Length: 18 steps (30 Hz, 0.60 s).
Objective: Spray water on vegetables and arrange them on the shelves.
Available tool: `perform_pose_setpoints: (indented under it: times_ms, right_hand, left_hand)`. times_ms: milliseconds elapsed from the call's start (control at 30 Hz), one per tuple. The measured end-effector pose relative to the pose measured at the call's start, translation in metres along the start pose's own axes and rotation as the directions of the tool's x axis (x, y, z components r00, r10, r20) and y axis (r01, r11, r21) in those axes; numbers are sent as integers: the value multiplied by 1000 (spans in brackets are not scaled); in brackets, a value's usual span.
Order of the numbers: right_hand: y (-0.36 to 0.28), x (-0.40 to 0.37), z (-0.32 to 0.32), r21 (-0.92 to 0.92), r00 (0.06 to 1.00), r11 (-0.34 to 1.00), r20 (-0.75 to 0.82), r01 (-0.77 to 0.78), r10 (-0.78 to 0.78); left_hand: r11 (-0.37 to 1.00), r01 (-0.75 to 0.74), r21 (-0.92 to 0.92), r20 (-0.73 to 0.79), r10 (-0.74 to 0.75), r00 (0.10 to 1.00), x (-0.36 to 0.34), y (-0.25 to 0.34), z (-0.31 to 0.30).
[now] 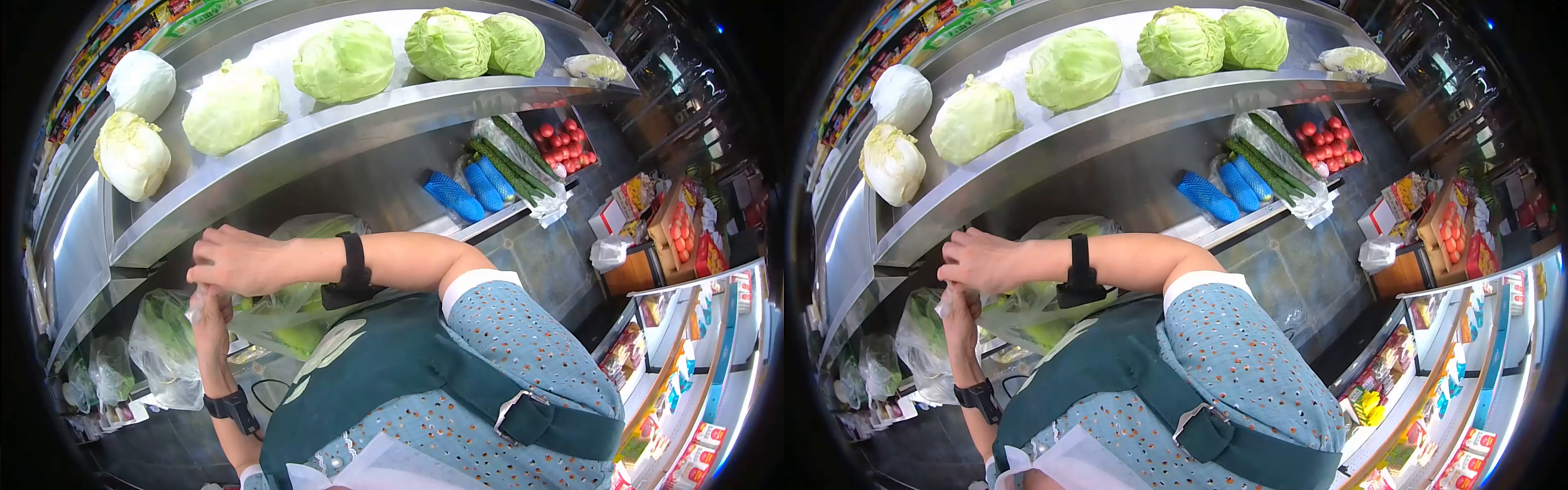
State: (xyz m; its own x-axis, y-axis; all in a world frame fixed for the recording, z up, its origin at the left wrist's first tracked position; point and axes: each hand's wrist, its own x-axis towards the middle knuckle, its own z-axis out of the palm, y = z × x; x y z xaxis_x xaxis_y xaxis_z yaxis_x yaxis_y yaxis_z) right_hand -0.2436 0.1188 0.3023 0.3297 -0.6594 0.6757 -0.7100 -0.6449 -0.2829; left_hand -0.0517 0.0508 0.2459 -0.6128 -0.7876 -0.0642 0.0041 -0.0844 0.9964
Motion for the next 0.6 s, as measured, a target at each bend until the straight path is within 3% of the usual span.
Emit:
perform_pose_setpoints:
  times_ms: [100,233,300,333,433,500,533,600]
  right_hand:
    - [8,-10,6,100,992,988,66,-116,110]
    - [10,-23,12,98,986,982,59,-163,158]
    - [6,-31,10,221,981,957,-7,-189,195]
    - [6,-37,13,223,981,956,-8,-190,196]
    - [13,-62,24,128,947,938,34,-321,319]
    - [17,-80,26,-48,839,850,142,-525,526]
    - [28,-91,35,-47,838,850,145,-525,525]
    - [54,-105,49,58,845,851,-104,-522,525]
  left_hand:
    - [1000,11,-3,25,-11,1000,-4,12,8]
    - [1000,25,-3,25,-25,999,-9,25,20]
    - [999,35,-34,-126,-39,991,-11,29,29]
    - [999,37,-32,-126,-41,991,-9,27,29]
    - [992,-67,-107,-101,56,993,-1,23,34]
    - [982,-111,-154,-137,90,986,1,27,49]
    - [982,-109,-155,-140,88,986,2,30,57]
    - [949,-130,-289,-121,98,988,5,41,76]
